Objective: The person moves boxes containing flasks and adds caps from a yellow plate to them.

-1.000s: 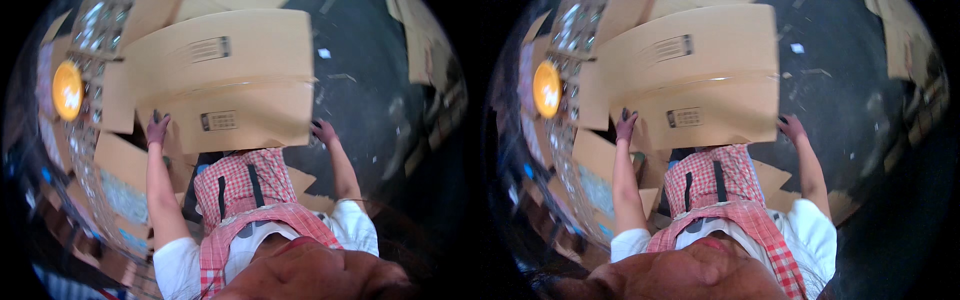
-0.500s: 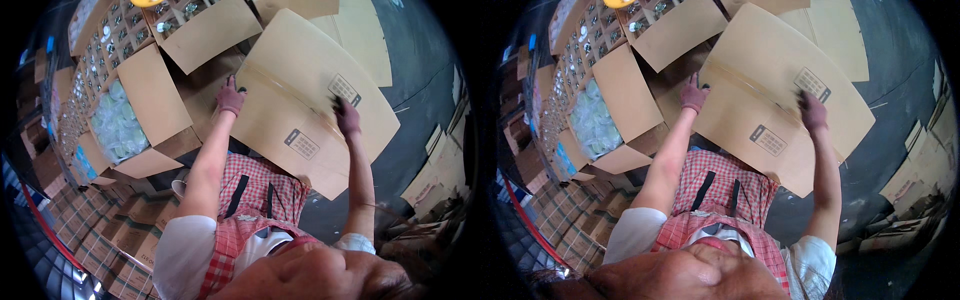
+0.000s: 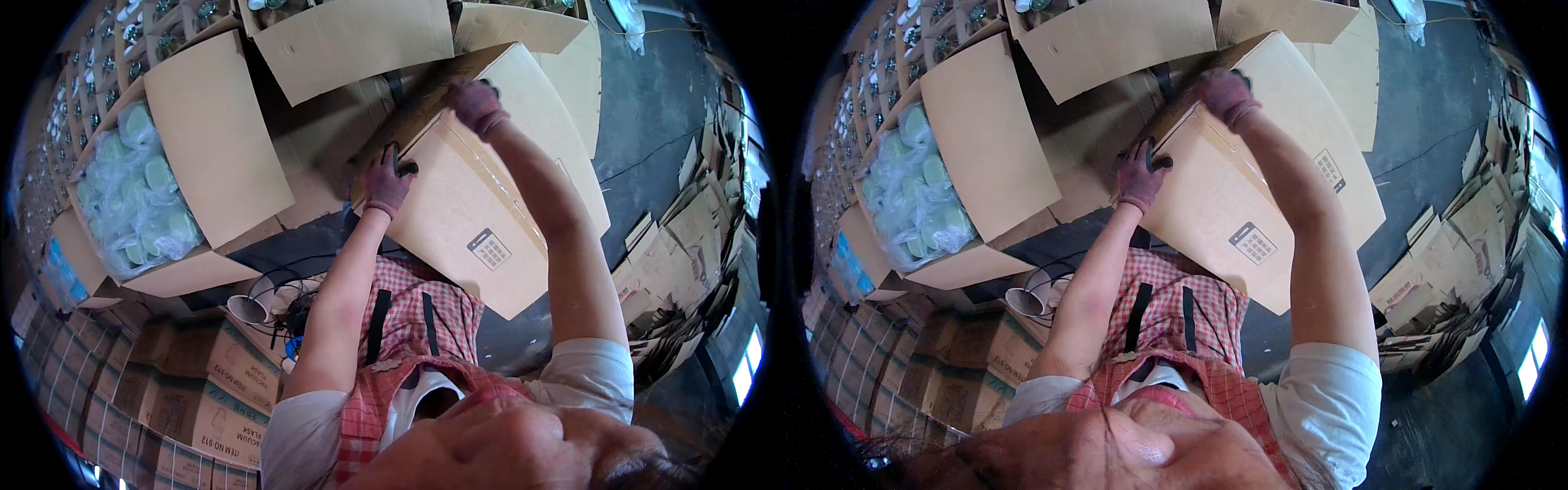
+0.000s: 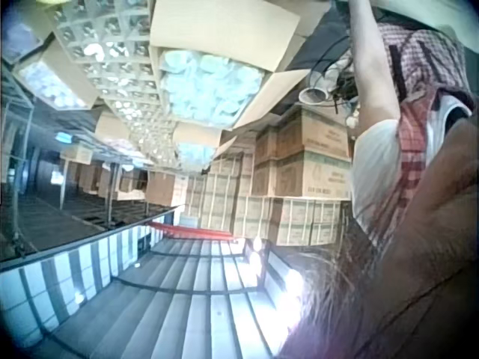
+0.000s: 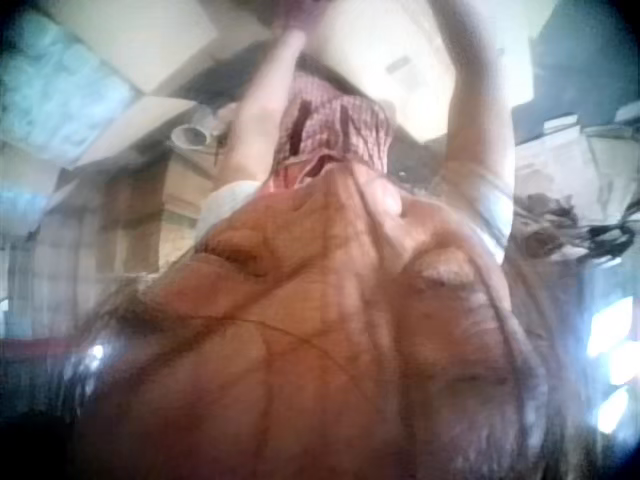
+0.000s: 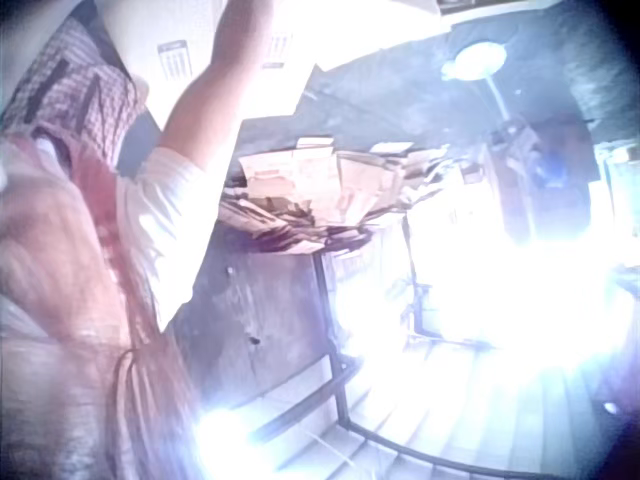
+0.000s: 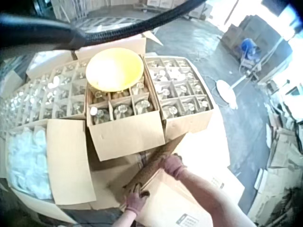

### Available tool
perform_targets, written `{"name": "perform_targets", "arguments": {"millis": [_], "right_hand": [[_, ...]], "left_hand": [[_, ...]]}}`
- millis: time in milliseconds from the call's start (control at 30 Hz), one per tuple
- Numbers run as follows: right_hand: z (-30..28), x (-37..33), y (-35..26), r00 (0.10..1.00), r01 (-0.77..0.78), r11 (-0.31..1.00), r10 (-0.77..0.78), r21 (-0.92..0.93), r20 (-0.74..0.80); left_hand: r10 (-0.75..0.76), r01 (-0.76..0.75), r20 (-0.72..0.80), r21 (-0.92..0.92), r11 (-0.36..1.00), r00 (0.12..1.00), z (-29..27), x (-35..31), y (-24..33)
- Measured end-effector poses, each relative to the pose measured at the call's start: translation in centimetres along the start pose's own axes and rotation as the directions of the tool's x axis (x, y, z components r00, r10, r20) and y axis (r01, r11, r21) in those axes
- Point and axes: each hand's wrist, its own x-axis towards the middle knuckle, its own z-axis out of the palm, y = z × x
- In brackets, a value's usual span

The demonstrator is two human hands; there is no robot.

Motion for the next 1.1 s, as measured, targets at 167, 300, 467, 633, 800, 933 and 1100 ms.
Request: {"name": "perform_targets", "arguments": {"millis": [167, 300, 467, 633, 800, 933, 1100], "right_hand": [[-1.1, -1.6, 1.8, 0.979, -0.176, 0.965, 0.192, 0.196, -0.065], [0.6, -5.0, -3.0, 0.922, -0.373, 0.885, 0.318, 0.279, 0.222], [2.2, -11.8, -2.0, 0.866, -0.49, 0.8, 0.4, 0.345, 0.301], [11.7, -24.5, 2.6, 0.788, -0.603, 0.741, 0.495, 0.295, 0.367], [21.4, -41.9, 8.2, 0.578, -0.771, 0.635, 0.664, 0.051, 0.473], [23.3, -51.0, 9.6, 0.283, -0.919, 0.387, 0.78, -0.074, 0.558], [25.5, -52.1, 7.6, 0.114, -0.923, -0.089, 0.865, 0.374, 0.488]], "left_hand": [[-0.049, 0.05, 0.026, -0.059, 0.997, 0.998, 0.4, 0.1, 0.2], [-0.018, 0.017, -0.019, -0.059, 0.998, 1.0, 0.8, 0.3, 0.2], [0.056, -0.056, -0.06, -0.007, 0.998, 0.997, 0.2, -0.2, -0.7], [0.383, -0.361, -0.139, 0.159, 0.919, 0.913, -1.1, -1.7, 3.5], [0.728, -0.738, 0.152, 0.253, 0.625, 0.668, 3.6, -0.9, 11.9], [0.592, -0.746, 0.469, 0.523, 0.411, 0.655, 8.6, -0.7, 15.3], [0.453, -0.685, 0.539, 0.677, 0.269, 0.71, 9.7, -0.4, 16.1]]}}
